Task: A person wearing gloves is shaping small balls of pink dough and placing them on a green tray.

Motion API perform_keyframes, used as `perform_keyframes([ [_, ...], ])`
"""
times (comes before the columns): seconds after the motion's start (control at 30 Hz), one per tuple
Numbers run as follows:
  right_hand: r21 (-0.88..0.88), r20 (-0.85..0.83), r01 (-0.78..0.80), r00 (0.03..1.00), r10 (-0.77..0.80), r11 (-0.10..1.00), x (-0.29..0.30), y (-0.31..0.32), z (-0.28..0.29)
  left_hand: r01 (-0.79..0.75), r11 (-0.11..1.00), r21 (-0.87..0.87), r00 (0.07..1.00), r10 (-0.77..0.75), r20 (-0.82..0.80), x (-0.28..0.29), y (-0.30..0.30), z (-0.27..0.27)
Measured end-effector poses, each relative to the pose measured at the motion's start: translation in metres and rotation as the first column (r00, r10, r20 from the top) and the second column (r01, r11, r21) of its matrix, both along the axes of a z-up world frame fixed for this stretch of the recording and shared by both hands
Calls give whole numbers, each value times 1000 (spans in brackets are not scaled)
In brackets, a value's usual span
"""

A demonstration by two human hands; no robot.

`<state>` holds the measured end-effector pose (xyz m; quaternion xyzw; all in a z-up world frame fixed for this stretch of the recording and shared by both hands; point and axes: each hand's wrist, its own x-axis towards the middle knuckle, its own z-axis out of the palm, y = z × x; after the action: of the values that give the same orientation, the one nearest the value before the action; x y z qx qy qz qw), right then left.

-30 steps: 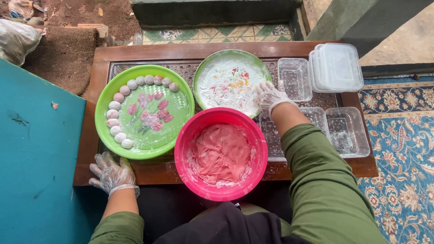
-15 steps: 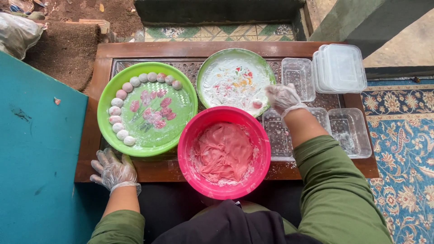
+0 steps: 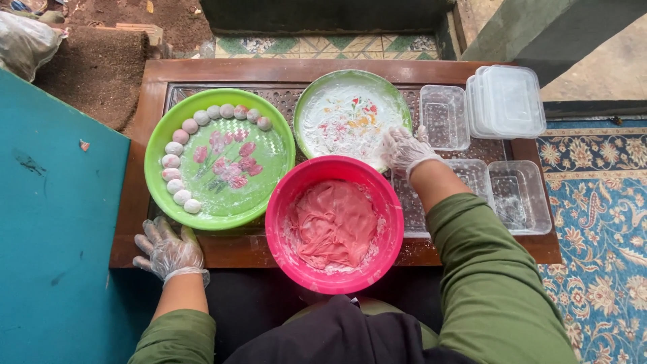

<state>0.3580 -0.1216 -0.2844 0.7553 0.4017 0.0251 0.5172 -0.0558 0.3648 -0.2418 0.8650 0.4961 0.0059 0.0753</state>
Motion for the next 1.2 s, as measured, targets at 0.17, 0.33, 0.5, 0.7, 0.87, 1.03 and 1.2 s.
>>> perform_keyframes([
  [0.17,371,-584,490,784,-212,789,14,15,-18,0,1000,2,1000,0,3,1,-2,3],
  [0.33,428,-603,533,770,-209,730,2,7,-5,-8,1000,7,1000,8,-16,0,3,-3],
  [0.5,489,-611,574,763,-212,656,-4,8,15,-5,1000,6,1000,5,2,1,-1,1],
  [0.7,275,-602,249,798,-35,929,-19,35,16,0,1000,10,1000,0,-19,0,2,-4],
  [0.87,359,-628,491,756,-184,794,-6,15,26,-5,1000,-2,1000,5,-16,2,1,0],
  [1.03,367,-607,547,754,-252,752,-9,19,39,-5,1000,-1,1000,5,-14,1,1,-1],
  [1.2,451,-531,439,832,-161,777,-25,23,27,-4,1000,2,1000,4,4,1,3,-3],
])
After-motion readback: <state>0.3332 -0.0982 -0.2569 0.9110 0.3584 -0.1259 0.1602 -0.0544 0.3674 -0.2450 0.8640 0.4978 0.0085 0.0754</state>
